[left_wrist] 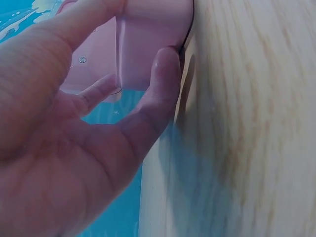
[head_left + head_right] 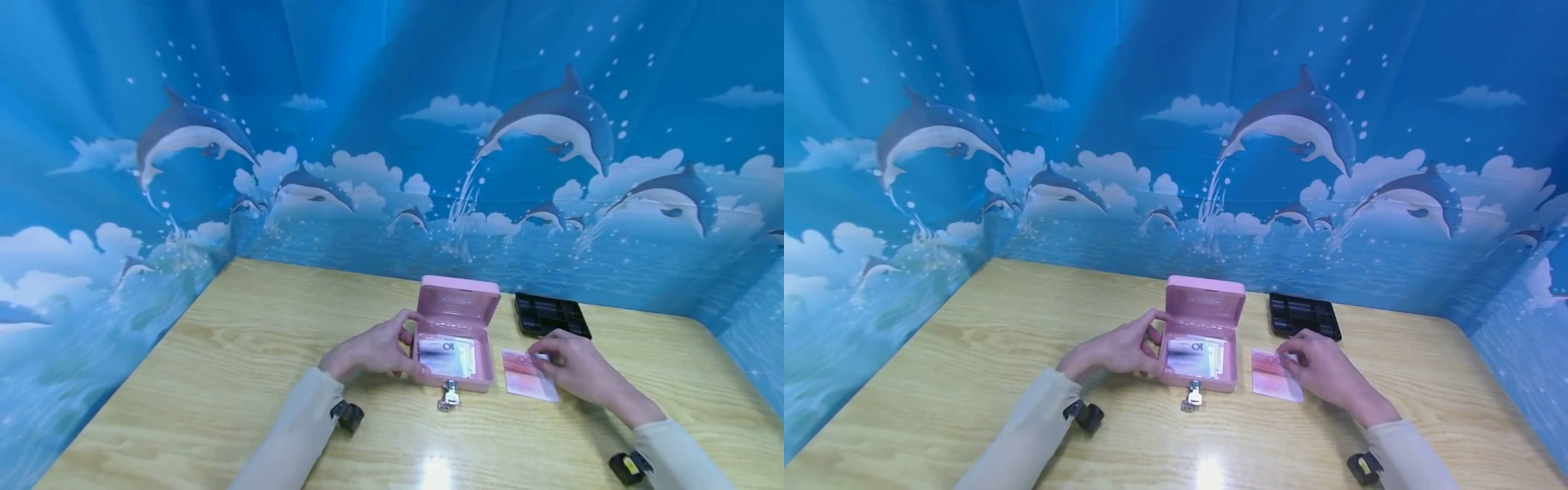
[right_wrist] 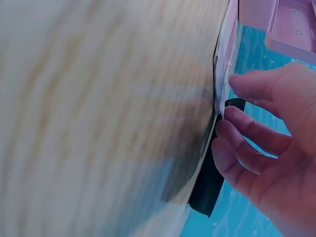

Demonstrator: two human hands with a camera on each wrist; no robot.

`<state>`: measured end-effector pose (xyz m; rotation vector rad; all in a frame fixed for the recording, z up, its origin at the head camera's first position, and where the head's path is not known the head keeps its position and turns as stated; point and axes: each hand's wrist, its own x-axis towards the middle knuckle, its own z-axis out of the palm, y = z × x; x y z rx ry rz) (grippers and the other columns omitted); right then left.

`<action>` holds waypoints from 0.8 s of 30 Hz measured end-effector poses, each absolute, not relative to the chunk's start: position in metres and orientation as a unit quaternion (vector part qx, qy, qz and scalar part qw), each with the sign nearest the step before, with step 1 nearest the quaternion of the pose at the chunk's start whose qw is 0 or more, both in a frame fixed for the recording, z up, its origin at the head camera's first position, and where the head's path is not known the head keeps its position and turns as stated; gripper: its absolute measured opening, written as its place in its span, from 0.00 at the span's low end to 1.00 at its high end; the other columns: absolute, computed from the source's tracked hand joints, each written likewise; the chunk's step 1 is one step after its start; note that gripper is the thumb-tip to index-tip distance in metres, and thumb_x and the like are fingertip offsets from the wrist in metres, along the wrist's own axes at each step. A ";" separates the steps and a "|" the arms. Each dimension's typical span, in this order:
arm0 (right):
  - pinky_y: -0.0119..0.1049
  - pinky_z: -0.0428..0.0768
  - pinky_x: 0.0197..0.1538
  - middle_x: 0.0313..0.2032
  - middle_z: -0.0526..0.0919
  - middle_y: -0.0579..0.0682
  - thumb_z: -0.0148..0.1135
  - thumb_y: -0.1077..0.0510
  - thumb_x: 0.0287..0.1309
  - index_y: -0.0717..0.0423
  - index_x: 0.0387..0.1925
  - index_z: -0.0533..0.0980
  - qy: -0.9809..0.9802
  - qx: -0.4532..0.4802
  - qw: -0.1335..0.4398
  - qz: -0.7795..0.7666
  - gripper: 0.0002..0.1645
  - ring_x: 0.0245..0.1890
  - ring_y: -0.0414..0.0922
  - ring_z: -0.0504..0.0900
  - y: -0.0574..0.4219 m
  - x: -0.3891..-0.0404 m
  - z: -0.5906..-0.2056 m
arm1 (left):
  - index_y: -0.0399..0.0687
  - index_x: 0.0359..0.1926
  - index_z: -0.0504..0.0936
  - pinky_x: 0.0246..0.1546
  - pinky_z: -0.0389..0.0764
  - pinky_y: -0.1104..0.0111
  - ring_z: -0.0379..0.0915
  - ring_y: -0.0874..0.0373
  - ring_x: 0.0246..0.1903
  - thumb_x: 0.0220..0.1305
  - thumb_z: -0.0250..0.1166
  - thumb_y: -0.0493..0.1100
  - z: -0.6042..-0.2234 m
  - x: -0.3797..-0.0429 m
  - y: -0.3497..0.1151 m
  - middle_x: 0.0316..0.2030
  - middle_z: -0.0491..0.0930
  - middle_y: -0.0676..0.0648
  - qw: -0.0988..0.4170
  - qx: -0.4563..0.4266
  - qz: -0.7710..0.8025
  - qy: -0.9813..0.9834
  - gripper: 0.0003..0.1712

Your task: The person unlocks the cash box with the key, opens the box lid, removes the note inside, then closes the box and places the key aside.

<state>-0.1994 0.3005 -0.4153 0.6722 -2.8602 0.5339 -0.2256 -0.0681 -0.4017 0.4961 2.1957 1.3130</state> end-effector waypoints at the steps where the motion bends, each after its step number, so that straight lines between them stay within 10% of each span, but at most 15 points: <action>1: 0.33 0.85 0.37 0.38 0.85 0.45 0.74 0.65 0.53 0.52 0.42 0.88 -0.955 0.223 0.080 0.176 0.14 0.35 0.39 0.83 0.301 -0.199 -0.415 | 0.57 0.73 0.60 0.39 0.86 0.61 0.82 0.52 0.37 0.53 0.80 0.42 -0.402 -0.226 -0.068 0.50 0.77 0.42 0.265 0.183 0.486 0.813 0.51; 10: 0.58 0.85 0.48 0.50 0.86 0.55 0.72 0.57 0.59 0.54 0.55 0.83 -0.957 0.226 0.106 0.147 0.21 0.49 0.56 0.84 0.297 -0.188 -0.408 | 0.57 0.73 0.60 0.39 0.86 0.62 0.82 0.53 0.38 0.54 0.79 0.42 -0.402 -0.226 -0.068 0.50 0.77 0.42 0.265 0.188 0.486 0.811 0.51; 20: 0.57 0.85 0.46 0.48 0.86 0.53 0.74 0.56 0.57 0.52 0.54 0.84 -0.948 0.236 0.152 0.147 0.21 0.47 0.54 0.83 0.288 -0.180 -0.404 | 0.57 0.75 0.58 0.38 0.86 0.62 0.81 0.54 0.38 0.55 0.79 0.45 -0.404 -0.226 -0.069 0.51 0.76 0.42 0.255 0.199 0.476 0.818 0.52; 24: 0.41 0.85 0.39 0.48 0.86 0.52 0.74 0.59 0.58 0.52 0.53 0.84 -0.945 0.227 0.147 0.185 0.20 0.45 0.52 0.84 0.282 -0.177 -0.403 | 0.57 0.75 0.58 0.37 0.85 0.62 0.80 0.53 0.38 0.55 0.78 0.45 -0.405 -0.227 -0.069 0.51 0.76 0.42 0.254 0.197 0.474 0.820 0.52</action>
